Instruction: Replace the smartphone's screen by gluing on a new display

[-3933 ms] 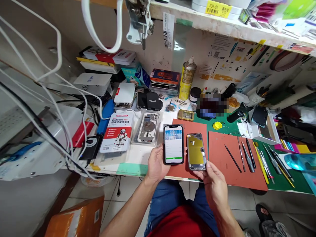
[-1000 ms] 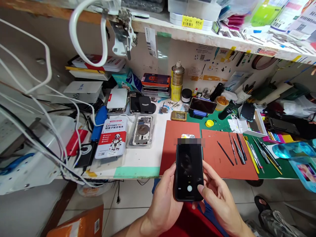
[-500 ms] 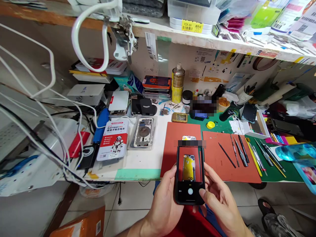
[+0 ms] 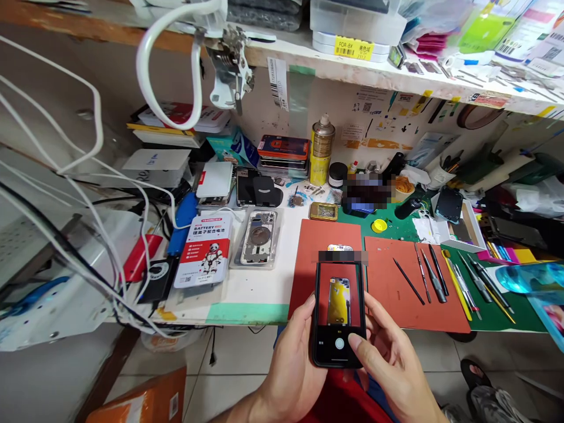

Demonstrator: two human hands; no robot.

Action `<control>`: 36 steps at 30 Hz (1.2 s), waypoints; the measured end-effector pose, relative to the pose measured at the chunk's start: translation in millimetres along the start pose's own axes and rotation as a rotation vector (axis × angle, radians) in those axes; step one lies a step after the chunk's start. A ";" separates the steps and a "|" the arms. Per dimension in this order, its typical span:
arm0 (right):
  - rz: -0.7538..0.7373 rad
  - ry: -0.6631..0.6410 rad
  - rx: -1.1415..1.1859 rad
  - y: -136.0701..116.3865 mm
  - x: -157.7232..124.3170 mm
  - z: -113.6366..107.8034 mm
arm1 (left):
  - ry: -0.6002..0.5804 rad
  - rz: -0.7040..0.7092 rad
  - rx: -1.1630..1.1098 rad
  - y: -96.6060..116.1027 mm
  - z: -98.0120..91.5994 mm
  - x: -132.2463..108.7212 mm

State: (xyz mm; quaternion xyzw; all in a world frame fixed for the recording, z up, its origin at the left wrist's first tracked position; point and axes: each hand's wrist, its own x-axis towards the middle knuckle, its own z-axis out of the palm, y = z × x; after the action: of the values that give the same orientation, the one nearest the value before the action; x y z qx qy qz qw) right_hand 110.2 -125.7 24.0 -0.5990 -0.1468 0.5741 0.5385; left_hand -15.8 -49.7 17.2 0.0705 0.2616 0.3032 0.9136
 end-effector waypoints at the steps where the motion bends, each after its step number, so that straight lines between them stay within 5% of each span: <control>1: 0.002 0.002 -0.012 0.2 2.4 0.0 | 0.001 -0.002 -0.008 1.2 -0.9 1.1; 15: 0.021 0.085 -0.007 -2.8 21.1 17.3 | 0.073 0.014 -0.086 17.6 -4.4 18.8; 36: 0.055 -0.002 0.091 -5.0 26.3 9.2 | 0.120 -0.042 0.002 11.7 4.9 23.9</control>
State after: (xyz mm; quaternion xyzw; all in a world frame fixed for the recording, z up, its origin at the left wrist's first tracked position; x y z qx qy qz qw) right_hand 112.4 -98.5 16.3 -0.5770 -0.1044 0.5956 0.5491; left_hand -3.1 -26.0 14.4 0.0479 0.3177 0.2875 0.9023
